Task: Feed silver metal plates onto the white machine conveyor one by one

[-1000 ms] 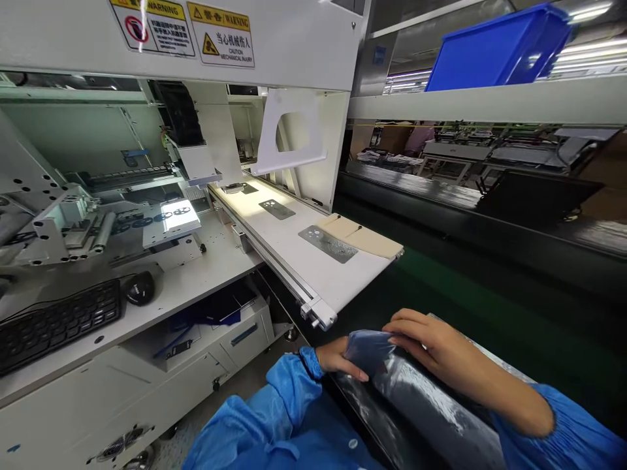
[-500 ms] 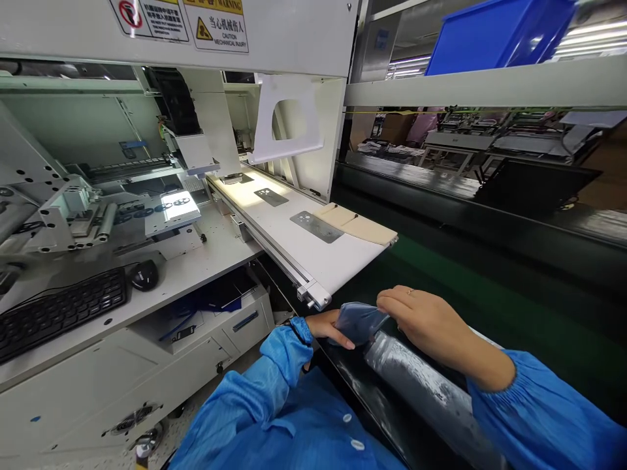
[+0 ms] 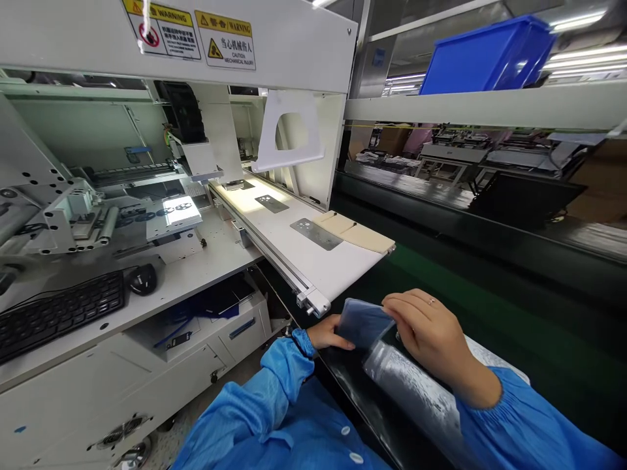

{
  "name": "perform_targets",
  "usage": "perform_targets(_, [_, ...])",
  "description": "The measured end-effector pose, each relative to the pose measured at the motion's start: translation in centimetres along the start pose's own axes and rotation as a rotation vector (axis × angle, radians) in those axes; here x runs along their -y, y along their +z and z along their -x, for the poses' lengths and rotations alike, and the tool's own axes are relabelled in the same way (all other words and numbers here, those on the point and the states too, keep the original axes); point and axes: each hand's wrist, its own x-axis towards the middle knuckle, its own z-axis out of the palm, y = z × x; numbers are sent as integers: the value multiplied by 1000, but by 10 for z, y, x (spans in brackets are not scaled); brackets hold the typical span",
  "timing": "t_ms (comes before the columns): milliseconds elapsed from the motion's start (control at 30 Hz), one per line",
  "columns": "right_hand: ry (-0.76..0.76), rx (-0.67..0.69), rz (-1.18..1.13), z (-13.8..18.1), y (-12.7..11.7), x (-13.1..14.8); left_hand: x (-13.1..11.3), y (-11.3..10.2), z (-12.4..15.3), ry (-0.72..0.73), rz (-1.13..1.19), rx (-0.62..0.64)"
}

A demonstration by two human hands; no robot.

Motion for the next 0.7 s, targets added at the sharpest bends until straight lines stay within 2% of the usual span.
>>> perform_targets(167, [-14, -45, 90, 1, -1, -1, -5, 6, -3, 69, -22, -30])
perform_targets(533, [52, -133, 92, 0, -4, -5, -2, 12, -12, 132, -44, -76])
perform_targets(700, [78, -102, 85, -2, -4, -9, -7, 14, -15, 120, -61, -108])
